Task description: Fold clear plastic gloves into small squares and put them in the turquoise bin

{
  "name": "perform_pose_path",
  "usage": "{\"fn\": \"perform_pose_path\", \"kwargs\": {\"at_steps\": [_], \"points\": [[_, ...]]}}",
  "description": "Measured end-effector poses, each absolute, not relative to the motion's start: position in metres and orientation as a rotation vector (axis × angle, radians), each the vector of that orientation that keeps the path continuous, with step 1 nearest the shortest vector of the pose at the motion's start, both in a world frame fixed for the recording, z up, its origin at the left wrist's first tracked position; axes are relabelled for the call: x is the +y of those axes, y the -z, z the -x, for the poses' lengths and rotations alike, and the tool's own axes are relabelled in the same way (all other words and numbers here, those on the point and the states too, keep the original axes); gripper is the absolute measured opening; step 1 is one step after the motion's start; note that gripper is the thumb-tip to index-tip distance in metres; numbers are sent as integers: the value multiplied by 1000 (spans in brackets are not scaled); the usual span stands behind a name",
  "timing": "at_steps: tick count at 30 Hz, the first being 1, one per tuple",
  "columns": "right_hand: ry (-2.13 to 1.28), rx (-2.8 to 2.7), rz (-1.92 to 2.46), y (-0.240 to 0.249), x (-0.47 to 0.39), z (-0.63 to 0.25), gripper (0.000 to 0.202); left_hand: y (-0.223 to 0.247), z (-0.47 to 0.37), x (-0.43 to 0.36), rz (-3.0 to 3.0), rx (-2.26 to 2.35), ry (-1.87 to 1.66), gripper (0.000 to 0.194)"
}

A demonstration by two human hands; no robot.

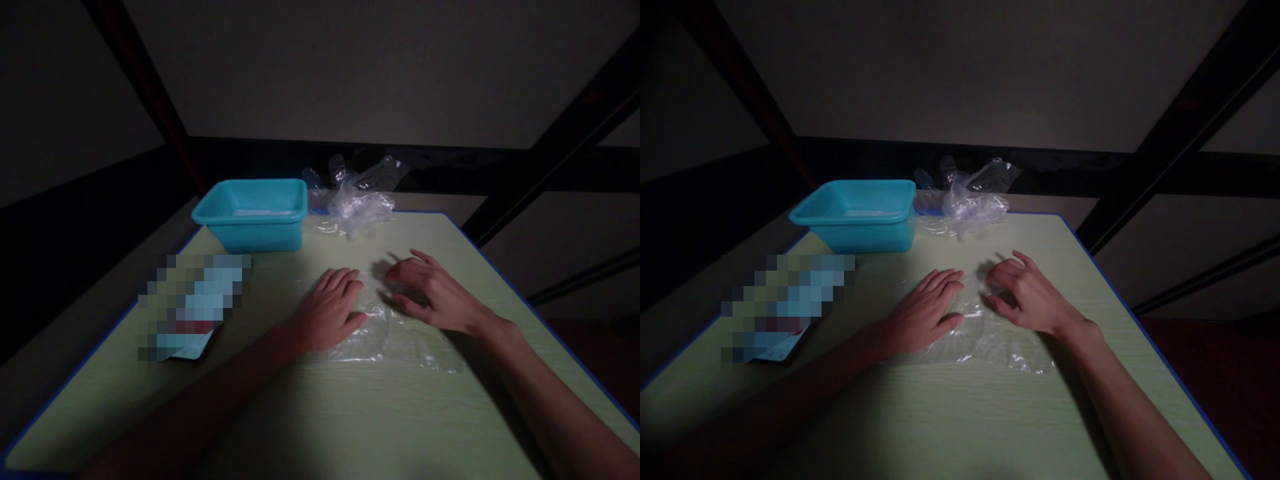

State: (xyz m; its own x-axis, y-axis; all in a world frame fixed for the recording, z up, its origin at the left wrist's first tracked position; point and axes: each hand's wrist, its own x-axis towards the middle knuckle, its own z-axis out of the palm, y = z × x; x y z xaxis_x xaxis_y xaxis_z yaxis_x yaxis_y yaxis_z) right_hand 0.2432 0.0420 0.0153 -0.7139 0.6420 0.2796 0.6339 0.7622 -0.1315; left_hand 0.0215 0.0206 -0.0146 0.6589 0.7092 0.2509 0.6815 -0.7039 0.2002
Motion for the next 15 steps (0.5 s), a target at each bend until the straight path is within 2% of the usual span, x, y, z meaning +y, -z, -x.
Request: {"fn": "perform_pose_path", "kwargs": {"at_steps": [6, 15], "points": [[-142, -2721, 973, -8, 40, -234, 47, 16, -22, 20, -2787, 1171, -471, 42], [-153, -2717, 1032, -7, 43, -240, 47, 16, -21, 21, -2791, 1174, -456, 41]]}}
